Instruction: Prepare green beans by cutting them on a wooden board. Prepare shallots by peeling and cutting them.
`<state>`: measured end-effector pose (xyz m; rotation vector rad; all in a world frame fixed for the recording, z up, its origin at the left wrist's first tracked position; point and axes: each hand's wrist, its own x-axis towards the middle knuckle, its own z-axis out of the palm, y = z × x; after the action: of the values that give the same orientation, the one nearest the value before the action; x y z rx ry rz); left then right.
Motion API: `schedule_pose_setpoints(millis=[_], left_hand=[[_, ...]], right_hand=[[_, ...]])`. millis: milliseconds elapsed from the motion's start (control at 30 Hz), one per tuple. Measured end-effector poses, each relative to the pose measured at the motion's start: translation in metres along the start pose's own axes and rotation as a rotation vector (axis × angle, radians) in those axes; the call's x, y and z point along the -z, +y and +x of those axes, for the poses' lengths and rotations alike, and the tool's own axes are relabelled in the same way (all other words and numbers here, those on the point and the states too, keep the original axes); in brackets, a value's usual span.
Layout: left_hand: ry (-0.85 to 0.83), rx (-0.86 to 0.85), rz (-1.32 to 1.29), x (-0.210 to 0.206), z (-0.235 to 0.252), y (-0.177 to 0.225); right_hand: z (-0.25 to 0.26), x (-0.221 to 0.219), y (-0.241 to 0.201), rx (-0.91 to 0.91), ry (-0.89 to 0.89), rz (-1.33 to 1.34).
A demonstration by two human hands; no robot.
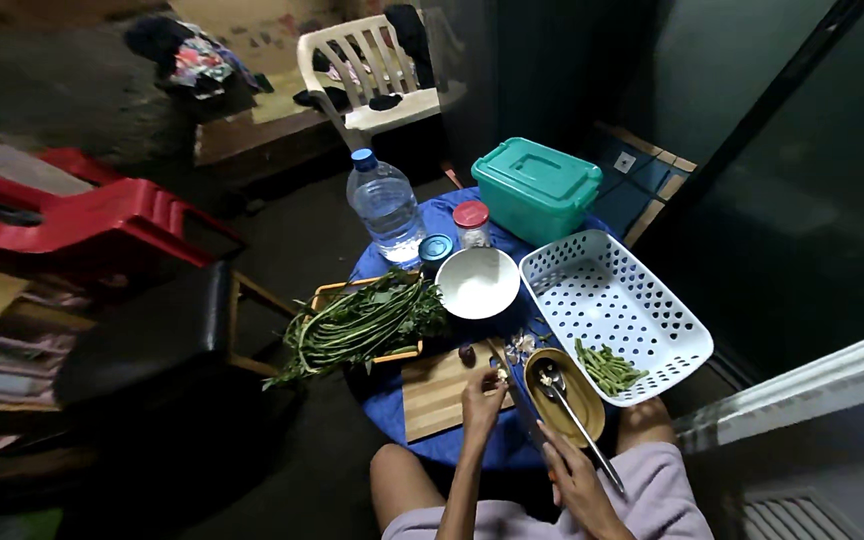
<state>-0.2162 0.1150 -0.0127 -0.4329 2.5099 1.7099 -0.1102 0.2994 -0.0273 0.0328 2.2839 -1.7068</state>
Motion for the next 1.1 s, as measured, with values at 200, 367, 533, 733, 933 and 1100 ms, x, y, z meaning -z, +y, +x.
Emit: schedule_pose_setpoints(millis=[200, 367, 533, 733, 933, 1100], left_hand=[[-0.313, 0.033, 0.083, -0.060, 0.022, 0.022], [-0.328, 0.058, 0.130, -0.079, 0.028, 0.019], [-0.304, 0.061, 0.148, -0.081, 0.032, 0.015], [-0.262, 0.030, 0.239, -0.074, 0.029, 0.027], [0.076, -0.195, 0.059, -0.054, 0.035, 0.019], [0.336, -0.070, 0.170, 0.006, 0.065, -0.009]], right_hand=[[-0.025, 0.009, 0.008, -0.078, 0.259, -0.050], [-0.023, 0.006, 0.020, -0.115, 0.323, -0.150], [-0.018, 0.004, 0.023, -0.146, 0.321, -0.123], [-0.018, 0.002, 0.024, -0.131, 0.349, -0.123], [-0.017, 0.006, 0.016, -0.126, 0.350, -0.054], [-0.012, 0.009, 0.005, -0.186, 0.315, -0.065]])
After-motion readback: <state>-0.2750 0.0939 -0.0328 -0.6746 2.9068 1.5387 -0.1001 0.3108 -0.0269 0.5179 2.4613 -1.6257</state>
